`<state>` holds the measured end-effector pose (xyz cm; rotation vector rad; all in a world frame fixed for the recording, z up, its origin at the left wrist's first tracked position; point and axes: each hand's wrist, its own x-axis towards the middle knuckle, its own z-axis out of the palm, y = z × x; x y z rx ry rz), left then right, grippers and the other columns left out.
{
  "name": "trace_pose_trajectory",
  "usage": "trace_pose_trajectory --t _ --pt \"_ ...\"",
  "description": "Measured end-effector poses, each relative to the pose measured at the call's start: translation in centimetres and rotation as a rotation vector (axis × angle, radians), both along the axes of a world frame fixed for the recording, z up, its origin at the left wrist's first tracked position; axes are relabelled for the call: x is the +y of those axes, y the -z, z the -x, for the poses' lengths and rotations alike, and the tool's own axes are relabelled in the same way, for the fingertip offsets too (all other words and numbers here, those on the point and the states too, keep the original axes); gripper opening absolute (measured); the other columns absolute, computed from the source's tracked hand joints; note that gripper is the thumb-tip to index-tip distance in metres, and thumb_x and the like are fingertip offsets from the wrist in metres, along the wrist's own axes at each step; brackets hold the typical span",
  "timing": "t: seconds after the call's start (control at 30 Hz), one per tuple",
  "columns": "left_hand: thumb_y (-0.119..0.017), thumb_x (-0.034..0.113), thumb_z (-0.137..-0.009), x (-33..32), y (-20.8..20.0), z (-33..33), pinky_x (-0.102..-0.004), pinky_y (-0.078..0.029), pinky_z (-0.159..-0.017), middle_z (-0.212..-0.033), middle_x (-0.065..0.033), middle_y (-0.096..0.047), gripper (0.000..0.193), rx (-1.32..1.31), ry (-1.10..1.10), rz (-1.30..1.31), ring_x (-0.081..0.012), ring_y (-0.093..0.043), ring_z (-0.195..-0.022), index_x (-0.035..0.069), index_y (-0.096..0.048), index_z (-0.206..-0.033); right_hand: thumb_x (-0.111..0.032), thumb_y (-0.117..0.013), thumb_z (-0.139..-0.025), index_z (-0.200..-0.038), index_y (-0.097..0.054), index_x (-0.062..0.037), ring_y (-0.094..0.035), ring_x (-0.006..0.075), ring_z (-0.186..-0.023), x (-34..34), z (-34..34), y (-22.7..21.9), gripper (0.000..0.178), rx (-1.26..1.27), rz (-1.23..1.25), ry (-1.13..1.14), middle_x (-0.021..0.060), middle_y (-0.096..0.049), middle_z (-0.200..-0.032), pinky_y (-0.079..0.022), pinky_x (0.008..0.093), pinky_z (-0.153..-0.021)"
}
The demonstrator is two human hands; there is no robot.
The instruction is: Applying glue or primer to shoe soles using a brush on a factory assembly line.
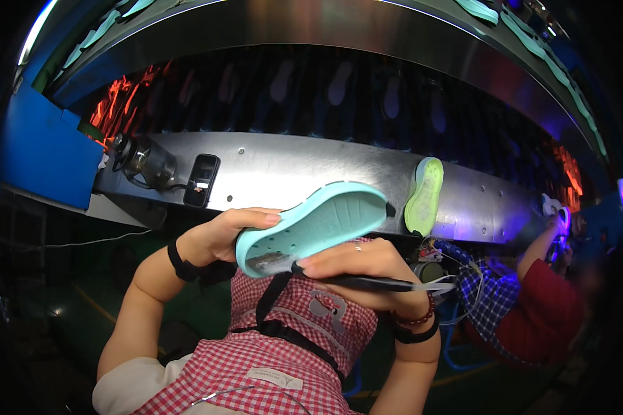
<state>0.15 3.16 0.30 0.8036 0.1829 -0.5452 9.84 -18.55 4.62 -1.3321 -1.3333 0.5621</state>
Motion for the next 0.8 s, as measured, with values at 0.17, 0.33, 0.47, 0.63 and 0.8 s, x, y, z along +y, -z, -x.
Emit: trace_pose_trajectory --t 0.17,0.33,0.47,0.63,0.8 --pt "-0.049 0.031 -0.084 0.0 -1.1 0.1 -0.0327 -0.048 -0.081 -0.111 -0.0217 -0.052 0.055 -0.023 0.134 -0.27 -0.0247 -0.057 -0.097 -0.007 -0.04 -0.123 0.005 -0.065 -0.068 -0.086 -0.064 0.0026 -0.064 0.026 -0.083 -0.1 -0.8 -0.6 0.017 -0.041 0.089 -0.238 0.0175 -0.065 -0.089 -0.051 0.0316 -0.075" --pt "-0.049 0.031 -0.082 1.4 -1.2 0.7 -0.0324 -0.047 -0.082 -0.111 -0.0216 -0.053 0.056 0.102 0.085 -0.167 -0.0235 -0.057 -0.096 -0.009 -0.043 -0.12 0.004 -0.065 -0.068 -0.085 -0.064 0.0029 -0.064 0.0271 -0.084 -1.0 -0.6 0.6 0.017 0.082 0.051 -0.039 0.0185 -0.064 -0.089 -0.051 0.0304 -0.075" --pt "-0.049 0.033 -0.081 2.0 -2.1 1.5 -0.0307 -0.046 -0.079 -0.109 -0.0215 -0.055 0.057 -0.027 -0.008 -0.227 -0.0219 -0.058 -0.091 -0.01 -0.045 -0.118 0.005 -0.067 -0.065 -0.084 -0.065 0.0015 -0.064 0.026 -0.085 -1.7 0.1 0.5 0.019 -0.016 0.124 -0.099 0.0173 -0.065 -0.089 -0.051 0.0293 -0.075" --pt "-0.046 0.034 -0.081 2.9 -3.0 1.8 -0.0309 -0.046 -0.08 -0.103 -0.0214 -0.058 0.055 -0.208 -0.044 -0.408 -0.0222 -0.059 -0.089 -0.011 -0.049 -0.113 0.005 -0.068 -0.065 -0.083 -0.065 -0.0004 -0.065 0.0246 -0.082 -1.2 0.5 1.9 0.019 -0.002 0.001 0.149 0.0157 -0.065 -0.086 -0.052 0.0289 -0.074" --pt "-0.037 0.04 -0.089 3.9 -0.2 2.5 -0.0391 -0.038 -0.094 -0.119 -0.0187 -0.05 0.054 0.094 -0.314 0.359 -0.0301 -0.052 -0.106 -0.002 -0.046 -0.12 0.0 -0.072 -0.062 -0.085 -0.066 -0.0021 -0.062 0.0191 -0.071 -2.4 1.5 0.1 0.024 -0.068 -0.09 0.064 0.011 -0.066 -0.086 -0.048 0.0273 -0.066"
